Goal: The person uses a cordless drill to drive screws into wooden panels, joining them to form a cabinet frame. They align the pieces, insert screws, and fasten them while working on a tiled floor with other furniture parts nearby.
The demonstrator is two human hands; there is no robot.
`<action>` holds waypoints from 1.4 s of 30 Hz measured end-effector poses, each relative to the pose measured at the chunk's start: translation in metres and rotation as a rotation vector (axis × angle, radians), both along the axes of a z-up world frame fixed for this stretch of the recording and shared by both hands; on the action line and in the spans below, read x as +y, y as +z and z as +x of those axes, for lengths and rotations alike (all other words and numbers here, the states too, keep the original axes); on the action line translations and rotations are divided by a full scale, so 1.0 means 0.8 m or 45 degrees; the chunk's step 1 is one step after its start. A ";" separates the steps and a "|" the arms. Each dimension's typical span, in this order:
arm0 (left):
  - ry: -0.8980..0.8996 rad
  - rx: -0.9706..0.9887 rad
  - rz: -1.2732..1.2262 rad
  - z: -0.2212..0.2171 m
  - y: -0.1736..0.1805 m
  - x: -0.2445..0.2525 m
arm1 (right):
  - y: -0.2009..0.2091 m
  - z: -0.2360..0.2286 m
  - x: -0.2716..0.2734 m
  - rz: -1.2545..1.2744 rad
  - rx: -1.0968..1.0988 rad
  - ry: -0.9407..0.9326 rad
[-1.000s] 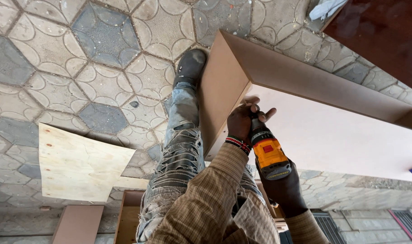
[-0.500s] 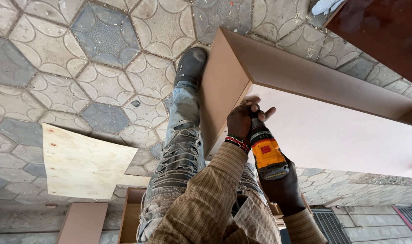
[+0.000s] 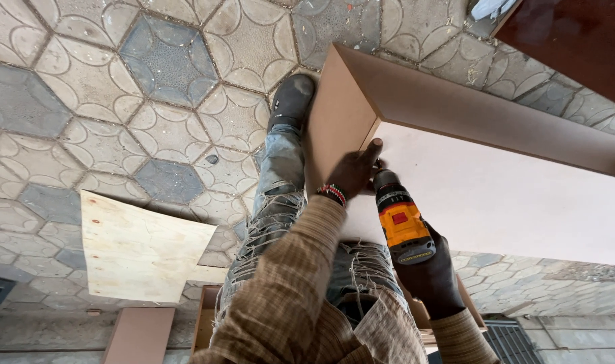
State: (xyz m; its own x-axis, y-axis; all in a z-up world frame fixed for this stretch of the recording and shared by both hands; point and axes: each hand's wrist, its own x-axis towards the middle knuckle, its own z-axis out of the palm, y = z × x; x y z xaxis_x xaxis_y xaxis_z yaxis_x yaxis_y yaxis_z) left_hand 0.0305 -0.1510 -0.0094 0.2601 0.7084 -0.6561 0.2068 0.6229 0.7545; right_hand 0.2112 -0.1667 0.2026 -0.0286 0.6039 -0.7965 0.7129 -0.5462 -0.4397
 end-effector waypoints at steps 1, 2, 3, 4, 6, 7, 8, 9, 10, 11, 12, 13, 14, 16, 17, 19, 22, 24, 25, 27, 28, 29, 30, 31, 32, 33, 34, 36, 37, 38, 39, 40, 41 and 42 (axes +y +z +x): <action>-0.126 0.070 -0.419 -0.045 0.046 0.059 | -0.001 0.003 -0.001 0.080 0.004 0.216; -0.253 0.144 -0.837 -0.086 0.097 0.127 | -0.002 0.008 -0.002 0.161 0.006 0.433; -0.267 0.148 -0.840 -0.085 0.078 0.126 | 0.006 -0.003 0.013 0.157 0.006 0.419; -0.314 0.277 -0.522 -0.085 0.059 0.124 | 0.013 -0.013 0.028 0.033 -0.008 0.341; -0.369 0.389 -0.179 -0.078 0.034 0.153 | 0.024 -0.033 0.059 -0.075 -0.030 0.250; -0.662 0.328 -0.195 -0.073 0.031 0.178 | 0.031 -0.043 0.075 -0.256 -0.049 0.142; -0.955 0.263 -0.208 -0.067 0.028 0.204 | 0.038 -0.052 0.091 -0.437 -0.067 0.032; -0.967 0.265 -0.206 -0.057 0.031 0.213 | 0.035 -0.054 0.082 -0.437 -0.065 0.020; -1.057 0.382 -0.212 -0.047 0.034 0.222 | 0.032 -0.056 0.073 -0.402 -0.171 -0.076; -1.148 0.499 -0.219 -0.035 0.037 0.231 | 0.030 -0.057 0.064 -0.370 -0.277 -0.172; -1.160 0.499 -0.219 -0.024 0.034 0.242 | 0.021 -0.048 0.052 -0.374 -0.275 -0.184; -1.242 0.571 -0.301 -0.014 0.032 0.250 | 0.014 -0.041 0.037 -0.098 -0.180 0.049; -1.323 0.644 -0.382 -0.002 0.029 0.258 | 0.008 -0.033 0.022 0.182 -0.088 0.279; -1.374 0.648 -0.412 -0.002 0.032 0.262 | 0.015 -0.041 0.022 0.048 -0.145 0.180; -1.404 0.645 -0.449 -0.001 0.033 0.265 | 0.018 -0.043 0.025 -0.089 -0.200 0.102; -1.412 0.621 -0.508 -0.003 0.041 0.273 | 0.024 -0.049 0.037 -0.104 -0.189 0.064; -1.392 0.589 -0.558 -0.009 0.041 0.273 | 0.026 -0.055 0.047 -0.136 -0.186 0.068; -1.385 0.564 -0.536 -0.011 0.035 0.263 | 0.033 -0.058 0.050 -0.157 -0.214 0.091; -1.315 0.572 -0.491 -0.013 0.028 0.259 | 0.035 -0.060 0.054 -0.201 -0.220 0.092; -1.248 0.588 -0.447 -0.015 0.026 0.256 | 0.035 -0.060 0.058 -0.242 -0.218 0.089; -1.200 0.582 -0.475 -0.017 0.031 0.256 | 0.034 -0.059 0.058 -0.237 -0.190 0.077; -1.156 0.574 -0.507 -0.020 0.039 0.254 | 0.036 -0.061 0.056 -0.237 -0.162 0.063; -1.163 0.581 -0.512 -0.023 0.038 0.251 | 0.035 -0.063 0.058 -0.241 -0.154 0.057; -1.133 0.581 -0.514 -0.022 0.037 0.249 | 0.036 -0.063 0.059 -0.259 -0.165 0.060; -1.102 0.580 -0.515 -0.021 0.037 0.247 | 0.037 -0.063 0.061 -0.277 -0.176 0.063; -1.107 0.579 -0.512 -0.022 0.038 0.245 | 0.038 -0.062 0.061 -0.276 -0.179 0.058; -1.066 0.564 -0.504 -0.023 0.039 0.242 | 0.038 -0.063 0.062 -0.244 -0.138 0.048; -1.027 0.554 -0.502 -0.026 0.038 0.239 | 0.039 -0.064 0.062 -0.215 -0.090 0.035; -1.030 0.549 -0.488 -0.026 0.036 0.237 | 0.038 -0.064 0.061 -0.226 -0.129 0.062; -1.033 0.543 -0.473 -0.026 0.034 0.236 | 0.038 -0.065 0.060 -0.237 -0.168 0.089; -1.035 0.546 -0.472 -0.026 0.036 0.237 | 0.037 -0.065 0.058 -0.236 -0.166 0.085; -1.021 0.539 -0.484 -0.026 0.038 0.238 | 0.037 -0.065 0.056 -0.216 -0.177 0.089; -1.008 0.536 -0.499 -0.029 0.041 0.238 | 0.036 -0.067 0.053 -0.197 -0.184 0.092; -1.012 0.542 -0.502 -0.030 0.042 0.239 | 0.038 -0.072 0.052 -0.199 -0.178 0.087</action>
State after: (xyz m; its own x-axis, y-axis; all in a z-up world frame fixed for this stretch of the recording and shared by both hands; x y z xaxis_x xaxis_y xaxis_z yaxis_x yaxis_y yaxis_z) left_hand 0.0067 0.0401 0.0242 0.2536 0.1396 -0.9572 0.8808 0.3757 0.2882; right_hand 0.1535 -0.1249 0.2332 0.0519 0.4734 -0.8793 0.7986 -0.5483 -0.2481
